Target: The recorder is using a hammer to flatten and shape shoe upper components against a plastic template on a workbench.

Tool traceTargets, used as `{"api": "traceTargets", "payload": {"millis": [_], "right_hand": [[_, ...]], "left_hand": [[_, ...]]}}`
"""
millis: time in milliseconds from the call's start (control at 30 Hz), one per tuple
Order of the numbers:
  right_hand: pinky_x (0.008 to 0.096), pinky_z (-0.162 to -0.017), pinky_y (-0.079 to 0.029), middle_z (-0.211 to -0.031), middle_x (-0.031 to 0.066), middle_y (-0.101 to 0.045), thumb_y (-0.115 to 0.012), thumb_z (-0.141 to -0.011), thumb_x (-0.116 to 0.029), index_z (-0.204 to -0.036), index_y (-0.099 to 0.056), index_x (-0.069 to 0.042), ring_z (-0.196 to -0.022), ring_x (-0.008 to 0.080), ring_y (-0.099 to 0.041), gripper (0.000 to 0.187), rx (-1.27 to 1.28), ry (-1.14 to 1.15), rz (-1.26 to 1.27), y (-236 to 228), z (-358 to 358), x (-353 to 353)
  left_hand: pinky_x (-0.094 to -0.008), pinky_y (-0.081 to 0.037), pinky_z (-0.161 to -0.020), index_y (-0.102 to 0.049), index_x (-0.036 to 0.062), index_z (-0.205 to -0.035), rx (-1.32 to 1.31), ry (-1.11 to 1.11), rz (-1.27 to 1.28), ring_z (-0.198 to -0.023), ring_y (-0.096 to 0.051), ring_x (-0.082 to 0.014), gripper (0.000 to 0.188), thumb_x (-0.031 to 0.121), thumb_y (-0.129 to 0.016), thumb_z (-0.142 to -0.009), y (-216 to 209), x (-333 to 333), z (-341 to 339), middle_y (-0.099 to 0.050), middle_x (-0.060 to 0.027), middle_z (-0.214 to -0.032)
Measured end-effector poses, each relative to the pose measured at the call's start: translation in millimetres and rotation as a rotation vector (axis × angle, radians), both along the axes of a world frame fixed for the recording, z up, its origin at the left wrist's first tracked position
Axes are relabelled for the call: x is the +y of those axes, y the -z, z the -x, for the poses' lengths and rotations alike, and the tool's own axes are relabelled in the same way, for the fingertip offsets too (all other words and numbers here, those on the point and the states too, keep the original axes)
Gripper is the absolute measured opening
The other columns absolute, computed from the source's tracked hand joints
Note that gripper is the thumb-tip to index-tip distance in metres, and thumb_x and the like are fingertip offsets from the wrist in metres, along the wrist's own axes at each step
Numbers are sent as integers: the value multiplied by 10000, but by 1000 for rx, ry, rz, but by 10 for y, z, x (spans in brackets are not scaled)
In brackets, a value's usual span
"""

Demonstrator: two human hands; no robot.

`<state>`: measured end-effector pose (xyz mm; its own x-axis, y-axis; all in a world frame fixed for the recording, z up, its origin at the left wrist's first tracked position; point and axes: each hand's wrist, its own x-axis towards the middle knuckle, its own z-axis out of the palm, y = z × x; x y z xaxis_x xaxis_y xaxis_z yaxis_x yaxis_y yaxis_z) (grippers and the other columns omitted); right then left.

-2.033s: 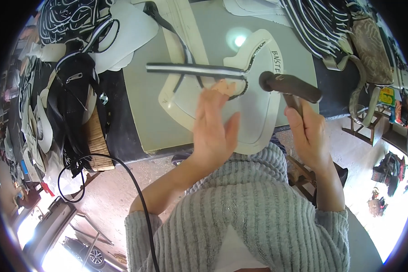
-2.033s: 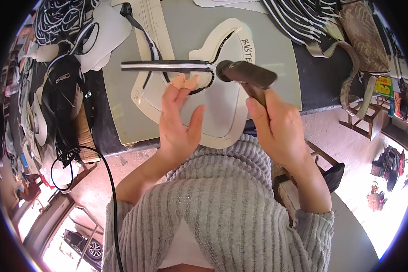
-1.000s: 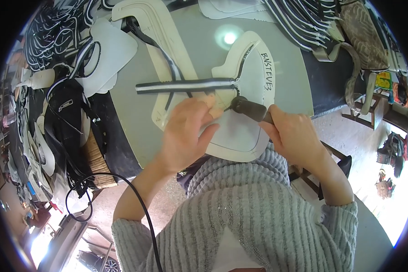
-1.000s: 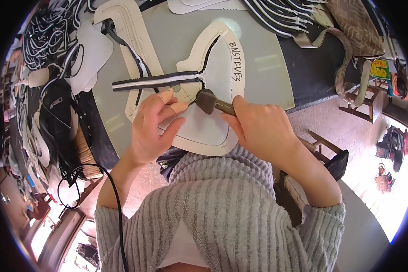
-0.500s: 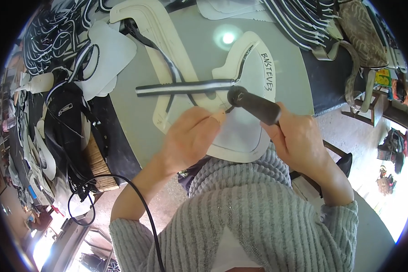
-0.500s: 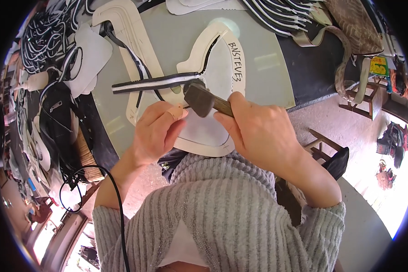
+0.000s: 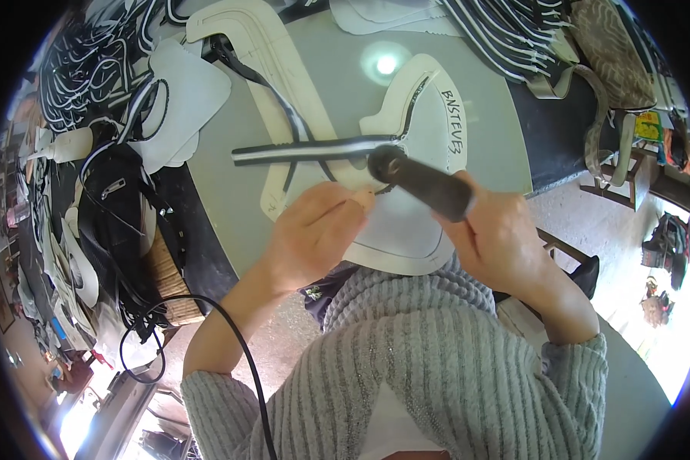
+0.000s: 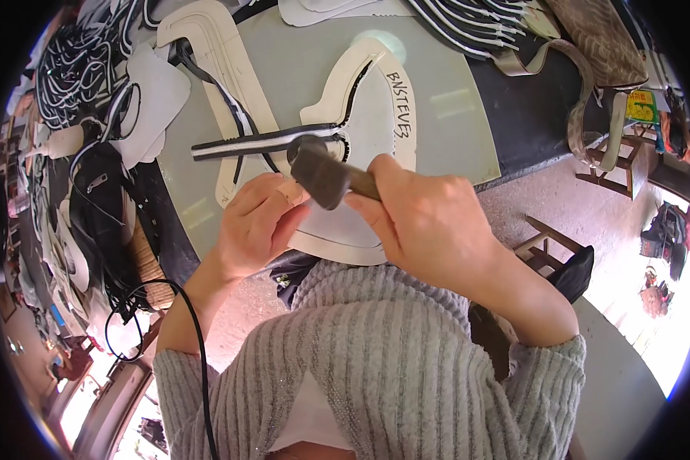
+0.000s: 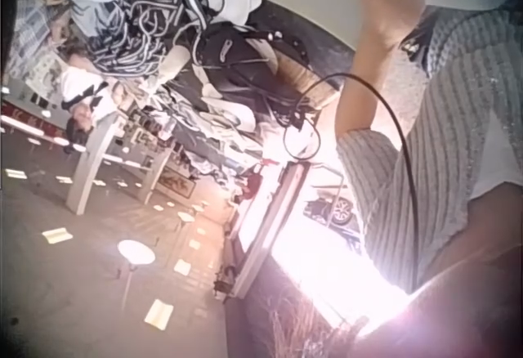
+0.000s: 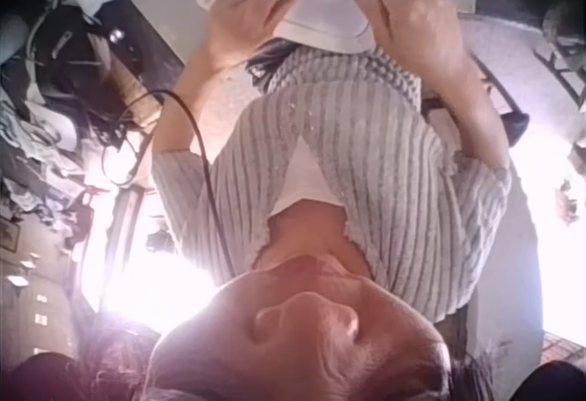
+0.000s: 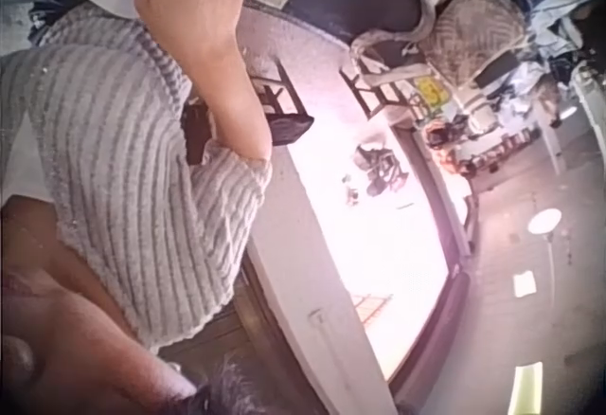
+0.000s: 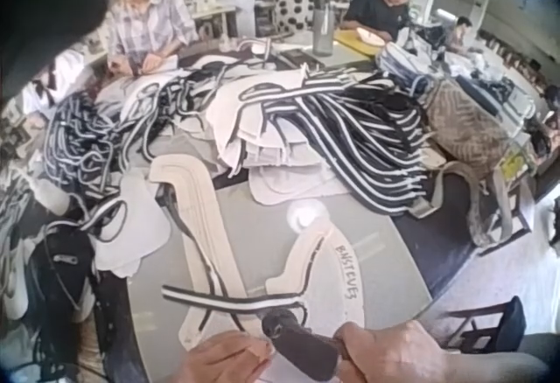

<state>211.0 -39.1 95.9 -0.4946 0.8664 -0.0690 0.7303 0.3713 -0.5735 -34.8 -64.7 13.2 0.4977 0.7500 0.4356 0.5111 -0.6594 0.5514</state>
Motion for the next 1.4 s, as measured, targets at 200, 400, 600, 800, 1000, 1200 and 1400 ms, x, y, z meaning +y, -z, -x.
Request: {"api": "traceTargets", "payload": {"millis": [200,400,600,800,1000,1200,1400], "right_hand": [[431,-470,-471,-549,128,-565,-600,-963,-292,-822,-492,-15,-503,347,-609,329,-233,-99,95,-68,-10,-40],[427,-468,-483,-576,128,-585,-593,-969,-302,-835,-492,-15,-512,339,-621,333,-334,-148,158,103,-30,-115],[444,-505,-499,-598,133,-602,-586,-973,-310,-843,-492,-17,-539,355,-628,334,-256,-111,164,121,-108,-107],[450,-478,-479,-585,136,-588,-583,-974,-313,-832,-489,-18,-516,350,-615,341,-193,-80,148,85,114,-115],[432,-450,-471,-551,125,-573,-589,-968,-317,-817,-485,-25,-476,332,-601,345,-228,-45,119,-6,130,-96],[458,-509,-470,-599,155,-591,-586,-971,-267,-836,-494,-26,-535,377,-600,291,-210,-59,210,84,20,-130],[262,-500,-321,-581,-17,-424,-492,-1042,-264,-887,-546,-26,-530,64,-378,289,359,467,251,79,-139,-209]], "left_hand": [[-352,-561,-684,-633,11,-1075,-110,-55,-60,-837,-654,-288,356,2,-756,-741,77,-11,-20,-648,-119,-931],[-373,-573,-731,-547,-24,-1245,-87,-116,273,-894,-676,-294,583,-25,-811,-725,-40,54,37,-680,-126,-936],[-383,-566,-840,-558,-2,-1211,108,96,127,-953,-660,-259,551,-5,-818,-725,-126,202,154,-693,-89,-1006],[-400,-554,-849,-613,34,-1109,-89,163,-132,-916,-657,-276,367,29,-749,-768,84,205,206,-678,-86,-1019],[-393,-559,-846,-606,28,-1120,-125,115,-133,-951,-667,-281,370,27,-756,-782,122,153,214,-686,-87,-996],[-365,-531,-883,-516,16,-1248,-82,47,457,-1043,-639,-318,490,24,-730,-808,-59,131,185,-631,-145,-1127],[-381,-433,-1053,-423,-34,-1365,-148,-183,505,-1213,-557,-270,615,-11,-718,-825,-93,-8,-368,-525,-171,-1255]]}}
